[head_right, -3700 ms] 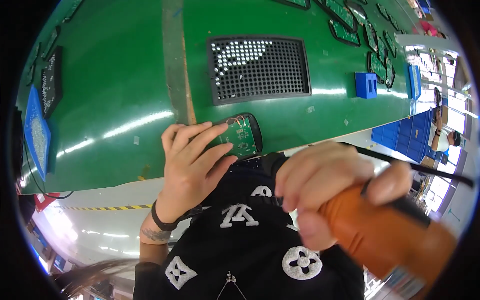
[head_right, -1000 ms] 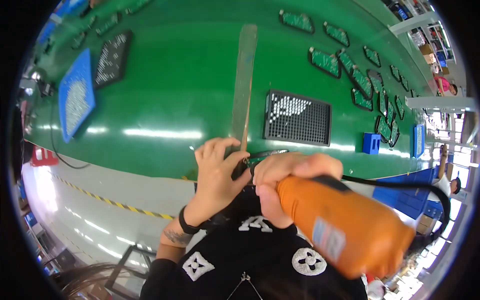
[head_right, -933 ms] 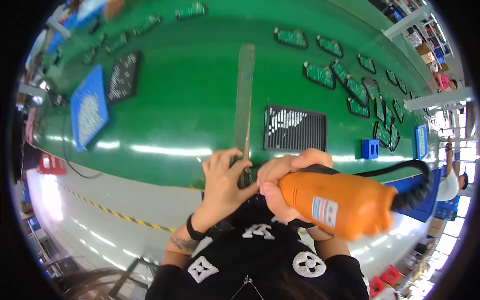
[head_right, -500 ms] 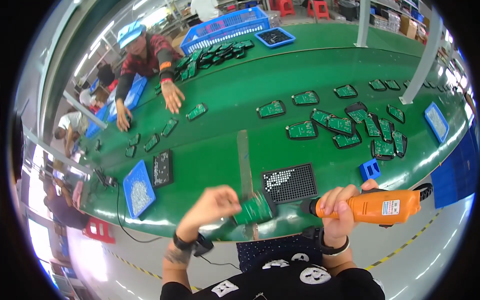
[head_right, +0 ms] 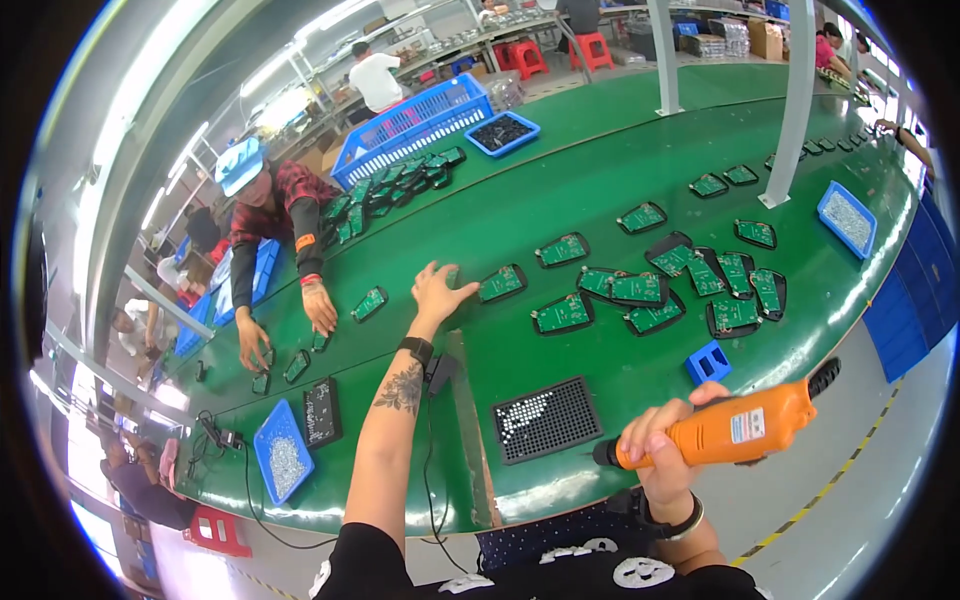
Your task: The person picks up a circuit board from a conveyor belt, places it on the work surface, and uses an electric screwdriver to drive screws into it. They then move the board back onto the conveyor belt and repeat the process with another circuit board.
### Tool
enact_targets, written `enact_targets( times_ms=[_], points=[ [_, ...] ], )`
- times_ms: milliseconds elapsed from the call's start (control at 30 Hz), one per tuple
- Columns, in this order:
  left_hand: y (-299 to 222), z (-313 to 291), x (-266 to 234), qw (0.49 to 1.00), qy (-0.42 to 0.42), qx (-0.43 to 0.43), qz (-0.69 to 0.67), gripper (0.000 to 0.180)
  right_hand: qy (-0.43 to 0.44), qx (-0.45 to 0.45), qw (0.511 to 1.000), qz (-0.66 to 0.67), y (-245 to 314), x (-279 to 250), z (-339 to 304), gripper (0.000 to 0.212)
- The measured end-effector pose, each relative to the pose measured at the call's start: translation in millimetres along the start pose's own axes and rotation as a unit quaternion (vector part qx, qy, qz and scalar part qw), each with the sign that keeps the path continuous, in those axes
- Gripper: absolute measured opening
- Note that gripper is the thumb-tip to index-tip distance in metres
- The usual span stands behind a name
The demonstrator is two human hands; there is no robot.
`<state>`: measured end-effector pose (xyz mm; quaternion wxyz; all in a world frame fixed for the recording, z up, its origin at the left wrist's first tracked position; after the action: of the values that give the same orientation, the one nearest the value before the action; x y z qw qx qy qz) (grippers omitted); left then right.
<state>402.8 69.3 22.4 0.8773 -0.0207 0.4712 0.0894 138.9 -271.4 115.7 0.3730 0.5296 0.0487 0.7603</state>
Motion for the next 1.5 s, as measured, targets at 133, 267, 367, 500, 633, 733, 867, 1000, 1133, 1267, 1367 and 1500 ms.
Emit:
enact_targets(
  times_ms=[133,267,367,500,633,733,867,1000,1133,1267,1367,1500],
  points=[
    [-40.1,1.2,15.6,0.948,0.126,0.147,-0.252,0.054,0.068,0.007,0.997,-0.027,-4.0,21.8,30.6,0.044],
    [-39.6,-2.7,16.2,0.936,0.152,0.198,-0.250,0.048,0.134,0.033,0.983,-0.121,-36.2,41.4,67.4,0.045],
    [-23.5,-8.3,-17.1,0.936,0.166,0.199,-0.237,0.041,0.159,0.076,0.975,-0.137,-69.9,45.3,74.5,0.043],
    [-29.9,-64.5,-134.9,0.910,0.164,0.256,-0.282,0.036,0.132,0.110,0.970,-0.172,-92.8,28.4,82.7,0.042],
    [-32.5,-172.0,-221.9,0.840,0.267,0.342,-0.326,0.040,0.147,0.116,0.963,-0.195,-106.8,30.8,84.2,0.041],
    [-45.5,-238.7,-232.1,0.824,0.293,0.299,-0.381,0.040,0.156,0.126,0.963,-0.183,-117.3,39.7,77.4,0.041],
    [-75.5,-271.7,-205.3,0.864,0.238,0.235,-0.376,0.039,0.174,0.130,0.957,-0.195,-124.6,40.3,73.1,0.041],
    [-82.4,-276.6,-197.8,0.879,0.217,0.194,-0.378,0.037,0.176,0.128,0.954,-0.208,-124.9,37.1,74.5,0.042],
    [-82.8,-274.0,-194.5,0.877,0.219,0.178,-0.388,0.037,0.167,0.136,0.954,-0.209,-127.2,34.5,75.1,0.042],
    [-82.6,-274.3,-193.7,0.877,0.217,0.175,-0.391,0.037,0.167,0.140,0.952,-0.215,-130.0,33.7,74.7,0.041],
    [-82.3,-274.4,-194.1,0.877,0.217,0.174,-0.392,0.037,0.167,0.140,0.951,-0.217,-130.2,32.8,75.3,0.041],
    [-83.7,-275.4,-192.6,0.875,0.221,0.171,-0.395,0.036,0.160,0.144,0.953,-0.213,-131.2,27.3,75.9,0.041]
  ],
)
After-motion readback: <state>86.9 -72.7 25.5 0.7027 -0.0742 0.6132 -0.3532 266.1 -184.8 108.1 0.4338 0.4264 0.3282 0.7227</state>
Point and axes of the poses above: each hand's wrist, its own z-axis towards the middle knuckle, its own x-axis out of the palm, y = z × x, the point moved 7 cm from there along z, towards the middle knuckle, and after that the axes turned 10 degrees about z, right-handed, at the moved point
